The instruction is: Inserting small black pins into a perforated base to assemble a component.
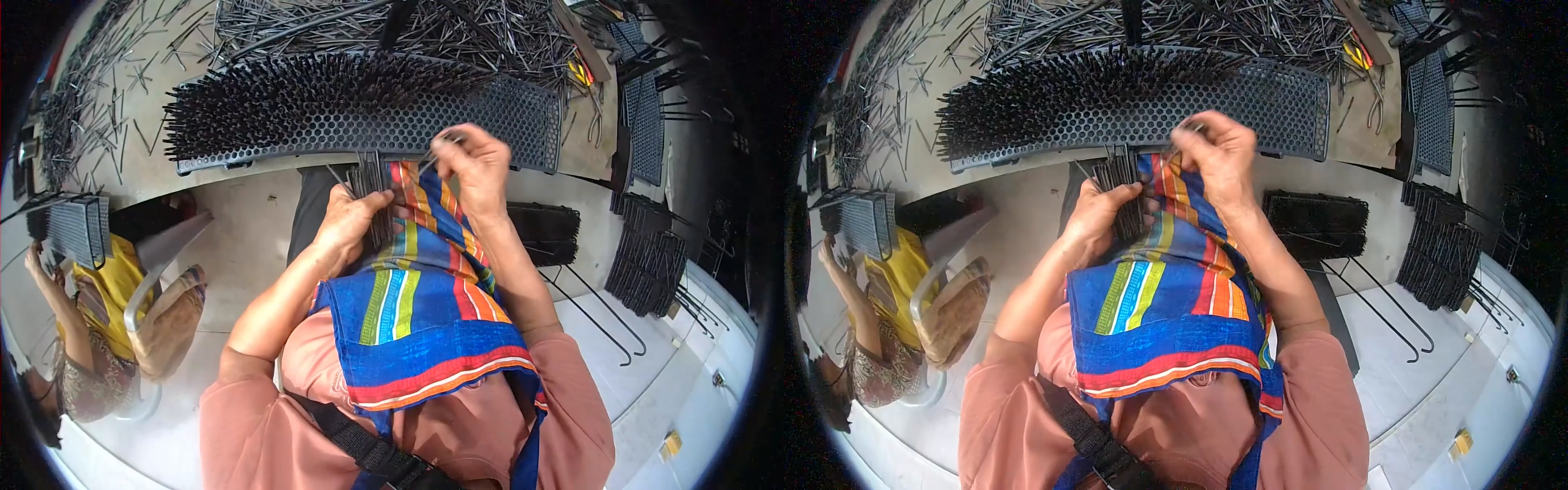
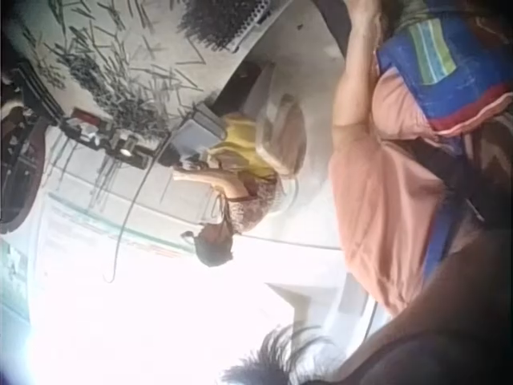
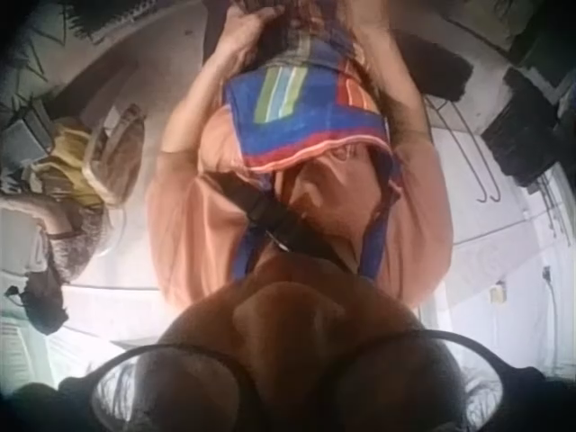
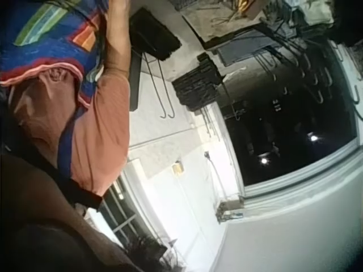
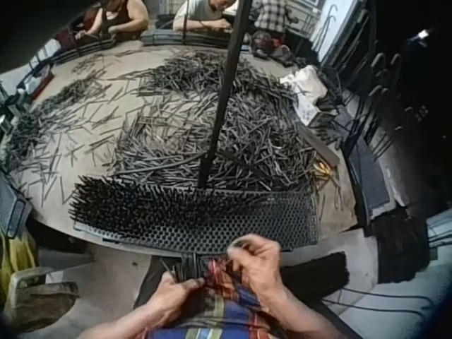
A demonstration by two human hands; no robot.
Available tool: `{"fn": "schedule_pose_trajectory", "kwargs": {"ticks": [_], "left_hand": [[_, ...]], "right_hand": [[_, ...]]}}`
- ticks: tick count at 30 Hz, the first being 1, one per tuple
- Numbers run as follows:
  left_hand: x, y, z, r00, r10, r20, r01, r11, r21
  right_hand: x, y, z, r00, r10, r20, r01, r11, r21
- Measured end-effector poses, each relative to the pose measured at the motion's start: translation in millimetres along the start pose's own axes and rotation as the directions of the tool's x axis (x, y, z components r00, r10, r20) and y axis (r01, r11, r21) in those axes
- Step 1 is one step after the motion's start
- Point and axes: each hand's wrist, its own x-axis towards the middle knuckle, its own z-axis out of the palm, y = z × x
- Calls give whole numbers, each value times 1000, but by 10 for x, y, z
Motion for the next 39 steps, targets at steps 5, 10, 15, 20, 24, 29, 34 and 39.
{"fn": "schedule_pose_trajectory", "kwargs": {"ticks": [5, 10, 15, 20, 24, 29, 34, 39], "left_hand": [[-148, 13, 56, 992, 129, -7, -129, 991, -18], [-52, 27, 8, 994, 108, -32, -112, 978, -174], [-50, 1, -53, 988, 111, -105, -117, 992, -48], [-58, -12, -83, 981, 170, -99, -172, 985, -17], [-64, -10, -132, 980, 167, -111, -167, 986, 3], [-64, 10, -142, 987, 131, -95, -136, 990, -45], [-60, 41, -185, 985, 158, -70, -167, 972, -164], [-116, 111, -189, 986, 168, 3, -166, 973, -160]], "right_hand": [[215, -62, 148, 905, -413, -99, 405, 910, -90], [357, 72, 239, 853, -520, -29, 507, 842, -184], [351, 70, 281, 834, -552, 0, 534, 808, -250], [358, 94, 310, 827, -560, 55, 536, 754, -380], [344, -2, 383, 796, -591, 130, 546, 609, -575], [374, 2, 418, 793, -596, 123, 548, 611, -571], [326, -17, 437, 735, -645, 210, 605, 483, -633], [9, -51, 456, 937, 202, 285, -122, 954, -276]]}}
